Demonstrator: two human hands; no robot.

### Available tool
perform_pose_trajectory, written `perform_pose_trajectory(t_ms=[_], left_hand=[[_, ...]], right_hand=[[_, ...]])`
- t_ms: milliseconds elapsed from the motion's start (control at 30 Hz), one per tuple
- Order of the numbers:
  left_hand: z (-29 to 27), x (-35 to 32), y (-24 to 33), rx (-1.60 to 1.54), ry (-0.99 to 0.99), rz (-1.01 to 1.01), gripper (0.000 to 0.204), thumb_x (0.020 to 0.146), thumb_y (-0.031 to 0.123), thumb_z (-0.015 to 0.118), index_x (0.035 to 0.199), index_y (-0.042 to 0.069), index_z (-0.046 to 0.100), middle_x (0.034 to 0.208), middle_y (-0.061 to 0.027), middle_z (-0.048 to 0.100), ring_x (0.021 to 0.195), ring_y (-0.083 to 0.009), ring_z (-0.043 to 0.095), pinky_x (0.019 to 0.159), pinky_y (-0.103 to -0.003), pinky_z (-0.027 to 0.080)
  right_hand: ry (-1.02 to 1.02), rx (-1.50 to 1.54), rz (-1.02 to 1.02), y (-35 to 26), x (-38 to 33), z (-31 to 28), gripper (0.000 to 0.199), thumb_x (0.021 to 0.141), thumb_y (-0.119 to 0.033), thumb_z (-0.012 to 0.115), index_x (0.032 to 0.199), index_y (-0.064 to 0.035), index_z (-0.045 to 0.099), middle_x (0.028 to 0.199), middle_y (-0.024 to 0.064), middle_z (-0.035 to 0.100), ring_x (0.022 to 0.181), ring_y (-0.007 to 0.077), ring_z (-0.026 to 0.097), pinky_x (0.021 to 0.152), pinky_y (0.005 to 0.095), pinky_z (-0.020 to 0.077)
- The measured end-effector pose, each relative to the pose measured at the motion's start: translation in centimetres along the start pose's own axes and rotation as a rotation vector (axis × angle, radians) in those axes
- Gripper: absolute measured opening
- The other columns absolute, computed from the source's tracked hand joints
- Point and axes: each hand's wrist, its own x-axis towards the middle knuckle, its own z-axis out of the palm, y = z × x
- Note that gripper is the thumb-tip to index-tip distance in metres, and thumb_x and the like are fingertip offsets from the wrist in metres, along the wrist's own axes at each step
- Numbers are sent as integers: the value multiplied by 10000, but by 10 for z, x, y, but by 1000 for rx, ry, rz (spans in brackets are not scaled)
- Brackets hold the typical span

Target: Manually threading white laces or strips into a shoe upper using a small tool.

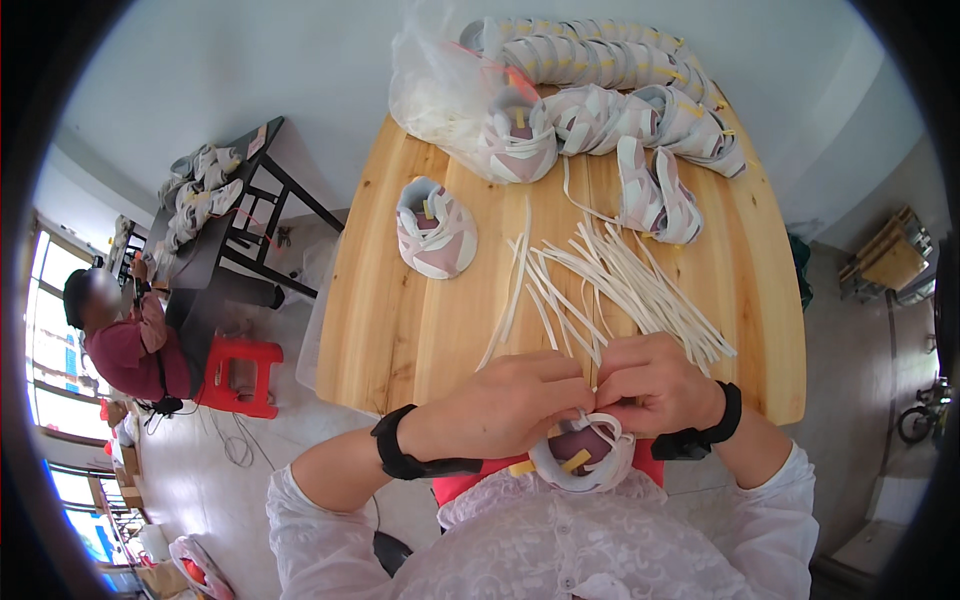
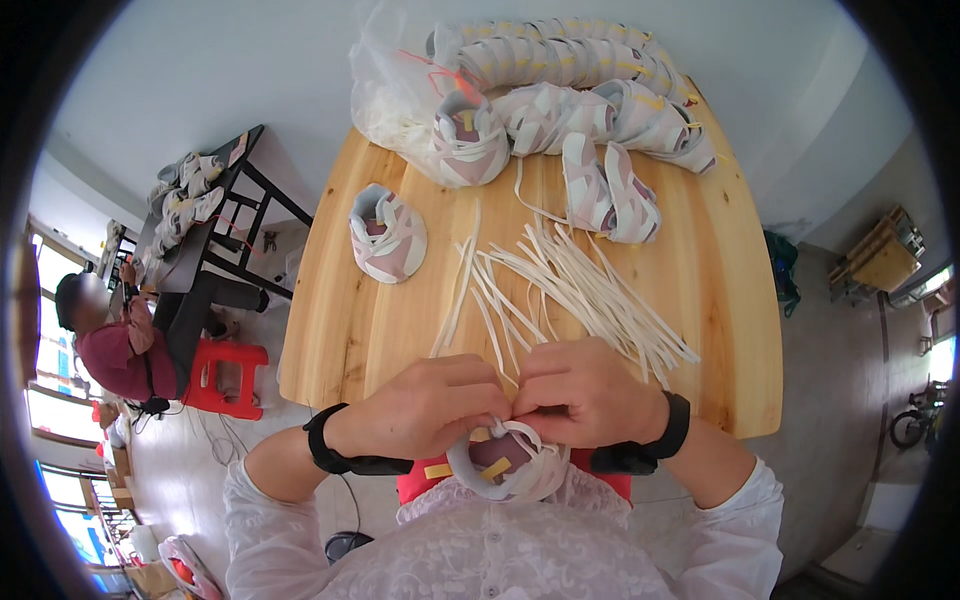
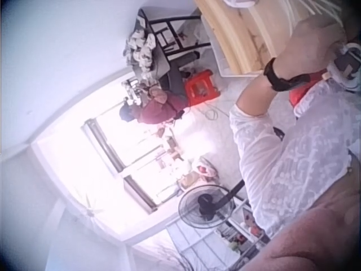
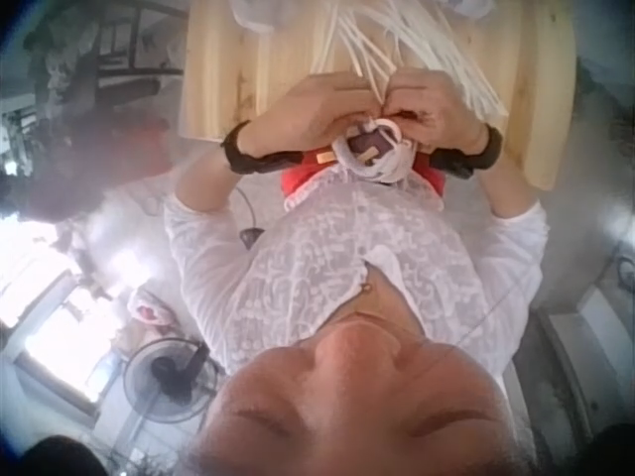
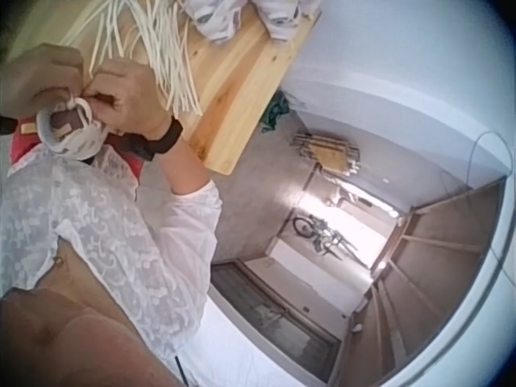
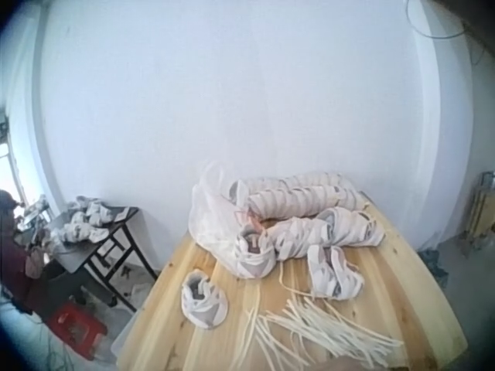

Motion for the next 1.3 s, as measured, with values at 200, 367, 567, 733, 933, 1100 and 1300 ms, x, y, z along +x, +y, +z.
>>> perform_pose_trajectory(t_ms=[200,367,567,733,933,1100,1300], left_hand=[[6,-4,3,-30,85,-28,184,731,-26,678,875,50,593,798,-94,549,743,-295,570,599,-362,452],[10,-8,4,-63,110,-58,201,717,-39,674,881,42,591,791,-97,545,733,-306,566,594,-364,448],[10,-13,-9,-249,64,-257,124,830,-26,577,939,33,581,847,-103,561,785,-258,566,691,-328,453],[15,-22,-14,-524,3,-355,124,926,38,497,1044,14,525,926,-82,552,833,-178,540,757,-295,443],[14,-22,-6,-403,-43,-408,109,928,23,476,1030,14,513,927,-90,559,831,-194,544,750,-298,446],[12,-23,-9,-378,-28,-359,111,910,11,484,1017,12,508,907,-107,555,806,-230,553,731,-306,450],[19,-28,-3,-181,58,-274,157,831,-32,547,977,16,512,918,-127,574,822,-279,583,709,-333,469]], right_hand=[[81,112,73,-1,-6,11,134,689,-93,755,731,-82,628,672,42,518,596,241,532,497,344,389],[140,118,132,-7,-12,21,168,708,-127,766,724,-77,605,651,46,484,559,238,493,475,355,355],[138,-15,269,-8,-15,21,166,750,-132,749,774,-59,603,670,63,482,579,257,492,507,346,375],[44,24,283,-11,-9,3,166,780,-132,719,841,-40,595,772,83,525,684,276,535,588,356,432],[49,-223,53,-5,-6,2,141,754,-111,705,813,-59,589,823,80,533,743,272,547,639,363,430],[137,-445,-102,-11,-9,8,131,742,-122,687,794,-72,578,823,64,528,734,246,543,628,356,416],[56,-432,26,-23,-4,6,129,716,-105,681,779,-73,574,793,60,502,714,235,537,609,350,414]])
